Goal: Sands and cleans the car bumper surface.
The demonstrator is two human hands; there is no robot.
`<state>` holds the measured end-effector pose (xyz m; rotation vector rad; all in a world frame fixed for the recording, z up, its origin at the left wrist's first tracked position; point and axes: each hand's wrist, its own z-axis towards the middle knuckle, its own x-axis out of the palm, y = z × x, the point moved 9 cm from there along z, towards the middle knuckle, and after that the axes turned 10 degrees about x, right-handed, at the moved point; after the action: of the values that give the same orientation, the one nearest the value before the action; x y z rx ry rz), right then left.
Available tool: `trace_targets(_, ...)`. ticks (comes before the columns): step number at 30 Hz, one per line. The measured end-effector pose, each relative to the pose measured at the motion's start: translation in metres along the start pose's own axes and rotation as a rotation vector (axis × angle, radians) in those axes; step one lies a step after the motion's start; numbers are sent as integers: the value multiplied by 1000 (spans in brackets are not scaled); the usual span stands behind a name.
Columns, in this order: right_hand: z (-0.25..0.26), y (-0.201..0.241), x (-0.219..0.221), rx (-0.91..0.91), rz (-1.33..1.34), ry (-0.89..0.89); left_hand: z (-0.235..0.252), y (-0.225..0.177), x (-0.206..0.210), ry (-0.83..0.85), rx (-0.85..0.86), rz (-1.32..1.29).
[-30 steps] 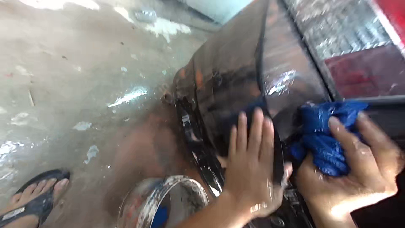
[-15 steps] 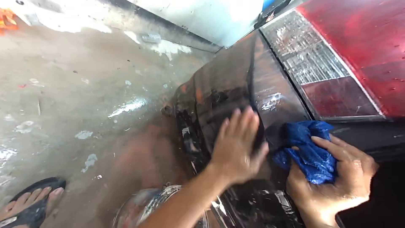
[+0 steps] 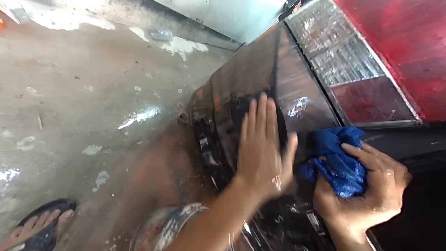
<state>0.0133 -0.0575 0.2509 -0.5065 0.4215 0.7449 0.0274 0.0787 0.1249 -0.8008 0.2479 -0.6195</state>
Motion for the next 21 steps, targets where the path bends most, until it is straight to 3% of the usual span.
trace_targets(2,3,1,5,-7,-1,-6,-24,-6,7,-9,35,22)
trace_targets(6,-1,-1,3,-13,-28,-14,15,20,7,85,-40,36)
trace_targets(8,-4,0,-1,-3,-19,-15,1,10,6,61,-57,7)
trace_targets(11,1,-1,3,-17,-10,12,-29,-5,13,23,-7,-47)
trace_targets(16,-6,-2,4,-9,37,46,1,25,3,-4,102,-84)
trace_targets(19,0,1,4,-31,41,43,-57,74,8,-87,-95,-120)
trace_targets(21,3,0,5,-21,32,62,-63,77,12,-130,-179,-129)
